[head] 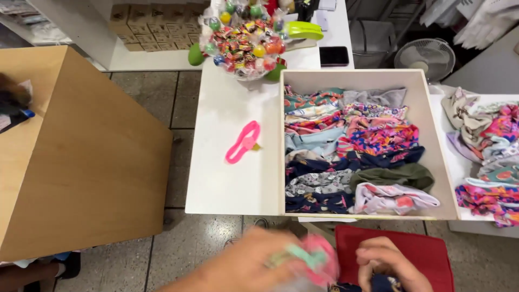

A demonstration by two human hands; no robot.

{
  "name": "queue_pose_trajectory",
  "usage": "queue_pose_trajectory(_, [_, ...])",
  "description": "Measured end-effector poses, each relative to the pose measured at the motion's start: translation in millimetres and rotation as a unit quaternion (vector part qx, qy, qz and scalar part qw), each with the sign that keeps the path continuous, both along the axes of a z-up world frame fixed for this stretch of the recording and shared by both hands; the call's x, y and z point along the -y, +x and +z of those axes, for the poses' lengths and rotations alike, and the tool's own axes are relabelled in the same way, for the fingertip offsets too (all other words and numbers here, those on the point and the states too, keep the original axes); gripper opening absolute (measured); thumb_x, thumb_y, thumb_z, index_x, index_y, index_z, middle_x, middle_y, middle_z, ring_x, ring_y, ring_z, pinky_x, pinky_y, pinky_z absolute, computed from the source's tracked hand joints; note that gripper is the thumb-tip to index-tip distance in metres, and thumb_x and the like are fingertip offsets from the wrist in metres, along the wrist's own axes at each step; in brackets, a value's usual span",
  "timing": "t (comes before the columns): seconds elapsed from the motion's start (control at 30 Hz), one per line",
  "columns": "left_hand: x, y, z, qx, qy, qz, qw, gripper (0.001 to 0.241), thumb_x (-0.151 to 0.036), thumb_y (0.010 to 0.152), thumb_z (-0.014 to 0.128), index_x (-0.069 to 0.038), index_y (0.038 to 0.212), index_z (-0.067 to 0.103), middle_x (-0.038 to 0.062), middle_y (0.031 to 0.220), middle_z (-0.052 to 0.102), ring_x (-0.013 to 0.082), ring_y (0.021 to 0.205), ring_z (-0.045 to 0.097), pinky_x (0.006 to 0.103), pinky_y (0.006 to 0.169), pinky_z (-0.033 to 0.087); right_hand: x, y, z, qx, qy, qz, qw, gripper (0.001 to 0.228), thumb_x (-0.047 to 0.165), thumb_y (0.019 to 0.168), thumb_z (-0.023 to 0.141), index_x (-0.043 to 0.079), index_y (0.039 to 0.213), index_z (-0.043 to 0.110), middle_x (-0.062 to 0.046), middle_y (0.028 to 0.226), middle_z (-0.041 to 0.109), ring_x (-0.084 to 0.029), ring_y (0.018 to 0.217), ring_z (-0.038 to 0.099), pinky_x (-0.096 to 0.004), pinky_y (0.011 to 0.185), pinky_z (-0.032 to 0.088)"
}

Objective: Organizing various hair accessories like scrunchies and headbands into a storage box on a counter.

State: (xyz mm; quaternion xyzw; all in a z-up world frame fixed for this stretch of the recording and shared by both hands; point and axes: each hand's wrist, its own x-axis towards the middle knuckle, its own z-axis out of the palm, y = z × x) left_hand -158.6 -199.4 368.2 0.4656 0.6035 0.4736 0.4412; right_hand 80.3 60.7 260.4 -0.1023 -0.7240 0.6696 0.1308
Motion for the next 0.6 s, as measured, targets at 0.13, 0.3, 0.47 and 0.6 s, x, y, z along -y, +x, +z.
queue_pose_trajectory(0.13, [31, -94, -15, -0.218, -0.026, 0.322, 0.921, 0.031, -0.034, 0.106, 0.057, -0.018, 0.097, 0.082, -0.002, 0.068, 0.078, 0.0116, 0.062, 0.075, 0.0316, 0.066, 0.057, 8, -16, 13, -0.123, -0.213, 0.042, 0.968, 0.042, 0.027, 0.109, 0.082, -0.009, 0.126, 0.069, -0.027, 0.114, 0.060, -0.026, 0.057, 0.063, -0.036, 0.057, 0.053])
queue_pose_trajectory(0.3, [-3, -193, -48, -0.346, -0.134, 0.349, 0.861, 0.035, -0.049, 0.115, 0.044, -0.019, 0.115, 0.062, 0.007, 0.080, 0.065, 0.0320, 0.075, 0.060, 0.0483, 0.070, 0.046, 11, -5, 0, -0.133, -0.229, 0.031, 0.964, 0.034, 0.018, 0.107, 0.081, -0.009, 0.123, 0.068, -0.028, 0.109, 0.060, -0.029, 0.060, 0.068, -0.036, 0.060, 0.057])
queue_pose_trajectory(0.47, [-6, -203, -52, -0.375, -0.266, 0.263, 0.848, 0.054, -0.058, 0.109, 0.042, -0.029, 0.139, 0.076, 0.005, 0.126, 0.080, 0.0396, 0.116, 0.071, 0.0563, 0.085, 0.053, 6, -3, -14, -0.158, -0.210, -0.011, 0.965, 0.046, 0.032, 0.108, 0.088, -0.008, 0.120, 0.070, -0.028, 0.102, 0.060, -0.029, 0.054, 0.068, -0.033, 0.056, 0.057])
queue_pose_trajectory(0.6, [-4, -184, -40, -0.462, -0.170, 0.251, 0.833, 0.057, -0.061, 0.111, 0.043, -0.027, 0.146, 0.073, 0.007, 0.124, 0.071, 0.0391, 0.109, 0.067, 0.0536, 0.091, 0.052, 12, -21, 20, -0.246, -0.377, 0.013, 0.893, 0.024, 0.010, 0.115, 0.072, -0.011, 0.126, 0.066, -0.026, 0.107, 0.051, -0.030, 0.066, 0.052, -0.038, 0.049, 0.045])
